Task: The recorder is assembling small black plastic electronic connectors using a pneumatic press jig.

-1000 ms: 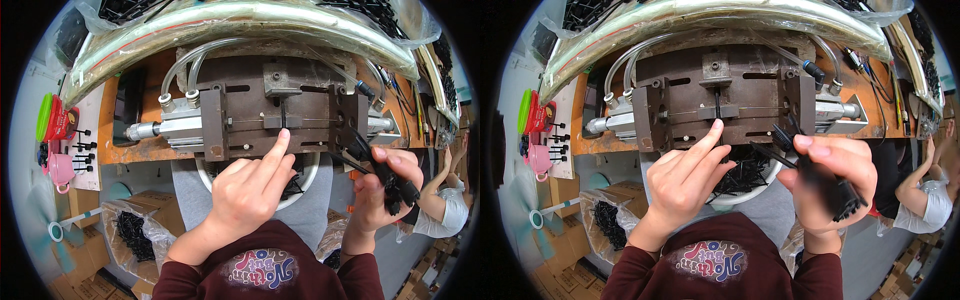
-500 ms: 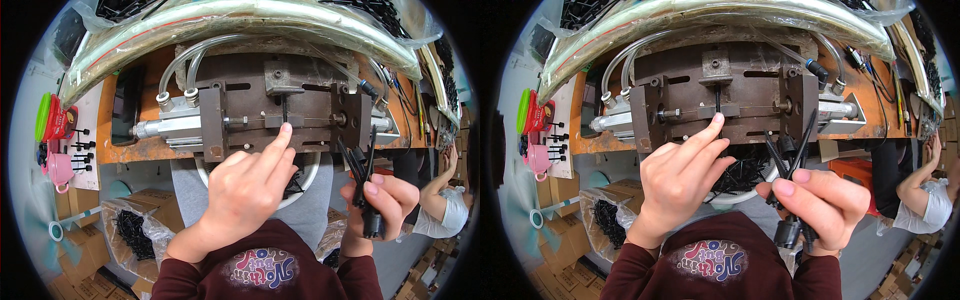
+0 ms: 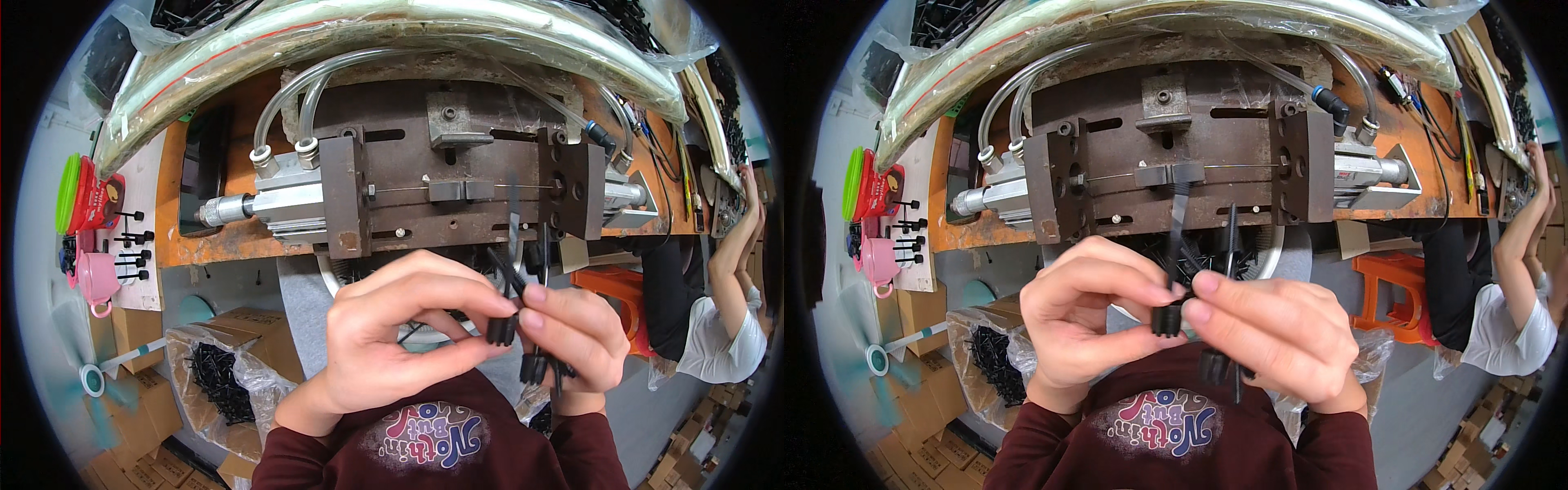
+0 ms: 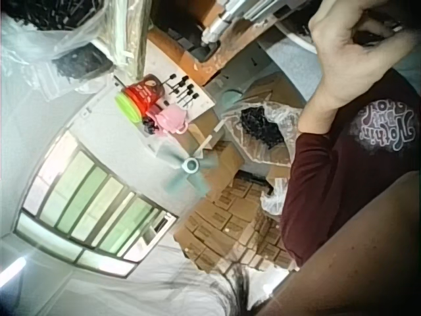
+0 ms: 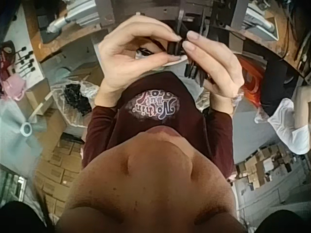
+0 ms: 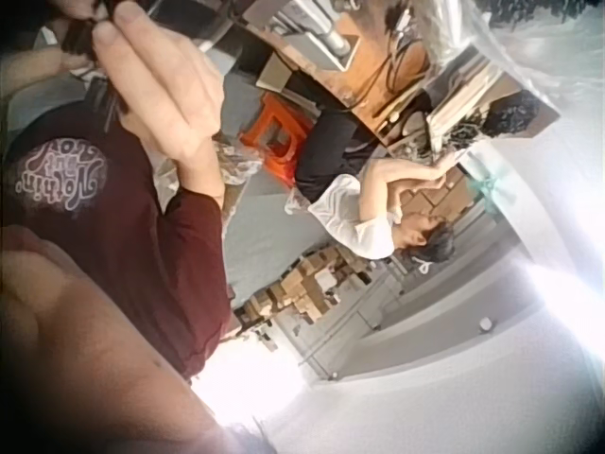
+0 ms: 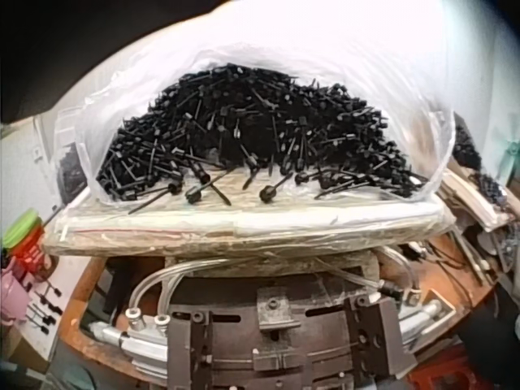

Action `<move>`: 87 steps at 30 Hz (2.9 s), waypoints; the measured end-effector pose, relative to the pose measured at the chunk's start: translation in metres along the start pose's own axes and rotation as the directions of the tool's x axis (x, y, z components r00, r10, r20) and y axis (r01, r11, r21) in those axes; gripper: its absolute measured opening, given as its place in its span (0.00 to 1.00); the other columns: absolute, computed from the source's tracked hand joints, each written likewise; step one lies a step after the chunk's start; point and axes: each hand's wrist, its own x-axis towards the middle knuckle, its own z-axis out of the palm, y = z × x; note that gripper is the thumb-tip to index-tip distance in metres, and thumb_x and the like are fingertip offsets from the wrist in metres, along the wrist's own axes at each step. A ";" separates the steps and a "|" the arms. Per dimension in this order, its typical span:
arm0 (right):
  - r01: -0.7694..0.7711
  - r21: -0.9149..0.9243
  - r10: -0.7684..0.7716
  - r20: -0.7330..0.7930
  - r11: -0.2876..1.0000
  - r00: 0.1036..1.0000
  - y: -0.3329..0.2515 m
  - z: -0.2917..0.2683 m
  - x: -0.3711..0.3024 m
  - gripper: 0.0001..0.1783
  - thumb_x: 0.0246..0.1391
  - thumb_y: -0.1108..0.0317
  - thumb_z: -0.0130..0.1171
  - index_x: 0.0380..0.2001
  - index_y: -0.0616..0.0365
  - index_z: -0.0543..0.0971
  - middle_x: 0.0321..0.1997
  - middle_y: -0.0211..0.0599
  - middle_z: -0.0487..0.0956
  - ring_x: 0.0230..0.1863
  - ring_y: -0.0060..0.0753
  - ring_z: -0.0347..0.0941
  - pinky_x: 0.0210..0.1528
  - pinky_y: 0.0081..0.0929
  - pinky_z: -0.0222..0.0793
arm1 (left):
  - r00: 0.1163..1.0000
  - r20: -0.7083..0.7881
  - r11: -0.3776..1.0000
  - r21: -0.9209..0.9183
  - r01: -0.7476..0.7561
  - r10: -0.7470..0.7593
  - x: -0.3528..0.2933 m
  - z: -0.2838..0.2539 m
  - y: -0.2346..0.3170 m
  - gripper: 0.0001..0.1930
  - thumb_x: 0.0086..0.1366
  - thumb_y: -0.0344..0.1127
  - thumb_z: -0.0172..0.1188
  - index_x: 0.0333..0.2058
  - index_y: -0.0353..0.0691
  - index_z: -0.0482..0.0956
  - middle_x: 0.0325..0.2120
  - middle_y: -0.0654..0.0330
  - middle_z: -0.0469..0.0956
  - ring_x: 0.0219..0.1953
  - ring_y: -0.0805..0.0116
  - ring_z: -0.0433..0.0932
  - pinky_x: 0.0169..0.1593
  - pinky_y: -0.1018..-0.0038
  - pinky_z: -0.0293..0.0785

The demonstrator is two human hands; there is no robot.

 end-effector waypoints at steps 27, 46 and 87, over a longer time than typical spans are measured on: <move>-0.072 -0.309 0.018 -0.177 0.948 0.984 0.004 0.000 -0.015 0.25 0.33 0.84 0.74 0.40 0.57 0.84 0.43 0.36 0.73 0.35 0.35 0.78 0.33 0.28 0.75 | 0.974 0.183 0.496 0.838 -0.226 0.136 0.014 0.001 -0.007 0.16 0.49 0.28 0.72 0.38 0.35 0.83 0.47 0.54 0.82 0.31 0.64 0.83 0.37 0.74 0.79; -0.295 -0.250 0.211 -0.314 0.922 0.926 0.004 0.007 -0.016 0.20 0.39 0.76 0.76 0.39 0.48 0.83 0.42 0.32 0.75 0.44 0.32 0.72 0.41 0.25 0.71 | 0.960 0.127 0.588 0.767 -0.255 0.251 -0.002 0.006 -0.015 0.17 0.46 0.23 0.73 0.38 0.31 0.83 0.47 0.49 0.80 0.31 0.67 0.82 0.33 0.73 0.78; -0.337 0.926 0.776 0.083 0.172 0.626 -0.004 0.009 -0.007 0.25 0.59 0.70 0.59 0.56 0.74 0.70 0.41 0.42 0.75 0.24 0.19 0.68 0.21 0.14 0.63 | 0.990 0.012 0.871 0.472 -0.133 0.144 -0.009 -0.015 0.015 0.19 0.36 0.35 0.82 0.31 0.40 0.88 0.35 0.52 0.85 0.31 0.67 0.83 0.32 0.77 0.76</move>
